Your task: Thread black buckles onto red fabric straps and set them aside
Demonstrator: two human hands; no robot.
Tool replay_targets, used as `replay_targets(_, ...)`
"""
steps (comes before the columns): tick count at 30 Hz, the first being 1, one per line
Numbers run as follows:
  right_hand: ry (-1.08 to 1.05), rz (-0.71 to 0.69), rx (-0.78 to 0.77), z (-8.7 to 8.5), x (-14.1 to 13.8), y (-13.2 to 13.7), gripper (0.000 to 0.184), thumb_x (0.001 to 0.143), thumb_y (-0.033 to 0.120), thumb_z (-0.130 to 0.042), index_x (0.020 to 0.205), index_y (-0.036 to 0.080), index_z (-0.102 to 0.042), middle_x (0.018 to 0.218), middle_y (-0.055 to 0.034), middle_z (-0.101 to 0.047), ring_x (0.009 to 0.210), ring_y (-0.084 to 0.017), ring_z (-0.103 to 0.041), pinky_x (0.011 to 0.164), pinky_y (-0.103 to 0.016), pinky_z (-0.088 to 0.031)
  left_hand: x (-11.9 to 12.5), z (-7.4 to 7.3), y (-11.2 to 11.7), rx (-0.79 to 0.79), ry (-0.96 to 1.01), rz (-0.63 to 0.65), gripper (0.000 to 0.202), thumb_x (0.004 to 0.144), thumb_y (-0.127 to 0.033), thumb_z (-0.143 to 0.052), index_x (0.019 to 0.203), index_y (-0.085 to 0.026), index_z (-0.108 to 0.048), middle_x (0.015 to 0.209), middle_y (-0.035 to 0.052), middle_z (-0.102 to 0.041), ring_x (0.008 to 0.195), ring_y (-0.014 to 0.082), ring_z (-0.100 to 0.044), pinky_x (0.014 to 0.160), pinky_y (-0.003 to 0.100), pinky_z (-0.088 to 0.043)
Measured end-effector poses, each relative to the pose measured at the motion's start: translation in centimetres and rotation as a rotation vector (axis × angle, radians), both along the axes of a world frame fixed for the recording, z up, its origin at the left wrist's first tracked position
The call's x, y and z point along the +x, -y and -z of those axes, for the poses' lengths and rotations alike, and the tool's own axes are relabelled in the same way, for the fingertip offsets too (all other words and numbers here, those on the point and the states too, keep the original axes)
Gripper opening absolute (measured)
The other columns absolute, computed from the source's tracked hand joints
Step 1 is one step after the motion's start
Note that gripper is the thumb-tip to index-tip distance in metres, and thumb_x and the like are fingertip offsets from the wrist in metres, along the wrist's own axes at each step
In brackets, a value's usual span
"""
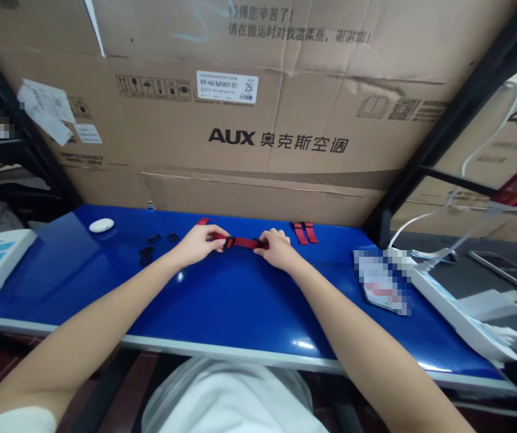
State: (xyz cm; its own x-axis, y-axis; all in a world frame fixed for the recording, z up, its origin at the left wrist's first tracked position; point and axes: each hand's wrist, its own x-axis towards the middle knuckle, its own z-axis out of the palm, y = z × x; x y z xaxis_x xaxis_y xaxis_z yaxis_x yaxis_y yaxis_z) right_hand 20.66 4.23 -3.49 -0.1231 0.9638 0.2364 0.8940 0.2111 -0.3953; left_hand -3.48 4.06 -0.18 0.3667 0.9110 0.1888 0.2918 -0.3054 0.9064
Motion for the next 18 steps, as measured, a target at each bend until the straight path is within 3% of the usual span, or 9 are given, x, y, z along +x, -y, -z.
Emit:
replay_targets(3, -0.043, -0.04, -0.027, -0.5, 1.0, -0.1, 0.006, 0.081, 0.021, -0.065, 0.086, 0.021, -0.067, 0.092, -0.0072, -0.063, 0.091, -0.023, -0.054, 0.078, -0.034, -0.039, -1.1, 0.5, -1.2, 0.109, -0.163, -0.159, 0.022, 0.073, -0.031, -0.072, 0.087, -0.015, -0.069, 0.072, 0.0042, -0.069, 0.061, 0.0187, -0.066, 0.066, 0.033, -0.055)
replay_targets(8, -0.422, -0.101, -0.05, -1.1, 1.2, 0.2, 0.019, 0.075, 0.02, -0.067, 0.094, 0.021, -0.064, 0.067, 0.0014, -0.058, 0.061, -0.014, -0.052, 0.059, -0.026, -0.039, -1.3, 1.1, -1.7, 0.104, -0.17, -0.224, 0.022, 0.072, -0.036, -0.073, 0.079, -0.017, -0.064, 0.067, 0.002, -0.065, 0.06, 0.0173, -0.063, 0.058, 0.029, -0.05)
replay_targets(10, -0.692, -0.226, -0.141, -1.6, 0.5, 0.9, 0.021, 0.075, 0.029, -0.068, 0.094, 0.02, -0.064, 0.061, 0.0034, -0.056, 0.055, -0.013, -0.052, 0.054, -0.025, -0.04, -0.4, 0.9, -1.1, 0.037, -0.044, -0.152, 0.027, 0.072, -0.039, -0.073, 0.083, -0.017, -0.062, 0.072, 0.0024, -0.065, 0.063, 0.0165, -0.063, 0.055, 0.026, -0.047)
replay_targets(13, -1.015, -0.438, -0.298, -2.6, -0.7, 2.1, 0.029, 0.071, 0.038, -0.073, 0.09, 0.017, -0.067, 0.071, -0.0015, -0.063, 0.061, -0.014, -0.058, 0.057, -0.027, -0.044, 1.0, 0.5, 0.2, -0.104, 0.181, 0.033, 0.032, 0.075, -0.041, -0.072, 0.087, -0.017, -0.055, 0.083, 0.005, -0.067, 0.066, 0.0159, -0.065, 0.051, 0.023, -0.044)
replay_targets(15, -1.084, -0.515, -0.327, -3.1, -1.3, 2.7, 0.033, 0.069, 0.038, -0.075, 0.094, 0.017, -0.069, 0.079, -0.004, -0.067, 0.069, -0.015, -0.061, 0.062, -0.028, -0.046, 1.7, 0.4, 0.8, -0.187, 0.275, 0.122, 0.035, 0.076, -0.042, -0.073, 0.087, -0.017, -0.05, 0.083, 0.0051, -0.067, 0.065, 0.0172, -0.067, 0.05, 0.023, -0.044)
replay_targets(18, -0.981, -0.469, -0.197, -3.1, -1.5, 2.9, 0.028, 0.071, 0.039, -0.074, 0.089, 0.018, -0.071, 0.086, -0.0044, -0.067, 0.076, -0.016, -0.061, 0.069, -0.031, -0.047, 2.2, 0.6, 1.3, -0.233, 0.33, 0.168, 0.038, 0.077, -0.043, -0.073, 0.088, -0.018, -0.047, 0.077, 0.0024, -0.065, 0.067, 0.0204, -0.07, 0.055, 0.026, -0.049)
